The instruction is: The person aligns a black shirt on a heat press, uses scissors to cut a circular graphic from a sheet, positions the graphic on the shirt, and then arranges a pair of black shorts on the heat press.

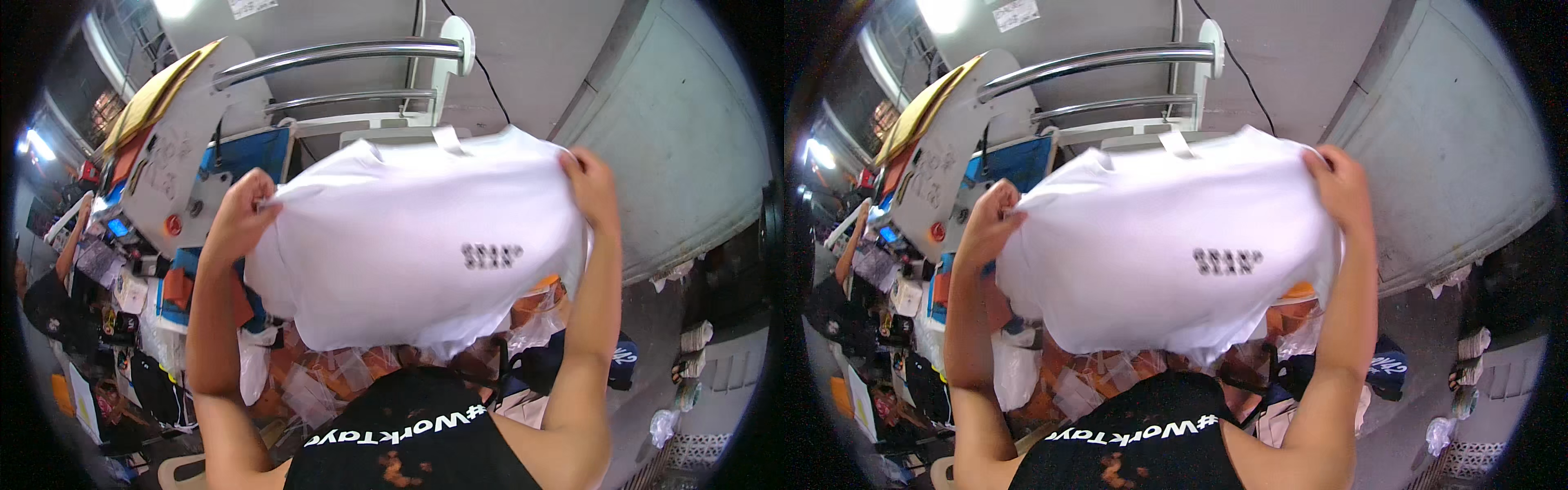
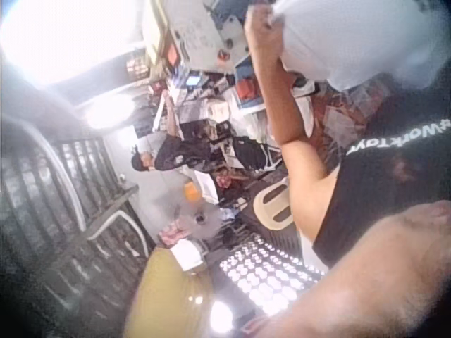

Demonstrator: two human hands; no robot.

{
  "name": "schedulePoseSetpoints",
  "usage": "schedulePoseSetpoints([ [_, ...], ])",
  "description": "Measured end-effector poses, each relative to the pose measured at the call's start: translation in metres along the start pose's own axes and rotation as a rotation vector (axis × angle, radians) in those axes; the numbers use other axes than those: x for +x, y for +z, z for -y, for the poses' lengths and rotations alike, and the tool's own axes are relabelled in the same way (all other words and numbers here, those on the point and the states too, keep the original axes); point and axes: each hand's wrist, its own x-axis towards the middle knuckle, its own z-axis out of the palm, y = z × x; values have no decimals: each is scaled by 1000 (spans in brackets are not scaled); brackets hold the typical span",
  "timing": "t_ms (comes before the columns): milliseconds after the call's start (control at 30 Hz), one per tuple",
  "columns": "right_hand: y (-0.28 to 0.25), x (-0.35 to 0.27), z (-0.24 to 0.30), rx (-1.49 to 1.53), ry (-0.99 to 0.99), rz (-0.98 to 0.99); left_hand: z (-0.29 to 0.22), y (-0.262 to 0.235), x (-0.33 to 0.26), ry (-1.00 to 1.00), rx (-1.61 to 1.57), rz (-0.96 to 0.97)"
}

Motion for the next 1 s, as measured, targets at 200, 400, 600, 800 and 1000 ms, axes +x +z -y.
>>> schedulePoseSetpoints([
  [200, 133, 138, -156, 187, -12, 574, 107, 84, 151, -620, -564, 100],
  [400, 209, 151, -199, -297, 221, 489, 214, 130, 190, -567, -32, 125],
  [600, 239, 240, -231, -5, 500, 315, 216, 138, 283, -498, 273, -174],
  [800, 294, 223, -164, -61, -61, 29, 249, 184, 278, -214, -40, -451],
  [1000, 305, 124, -115, -231, -566, 395, 156, 225, 121, 45, 121, -325],
])
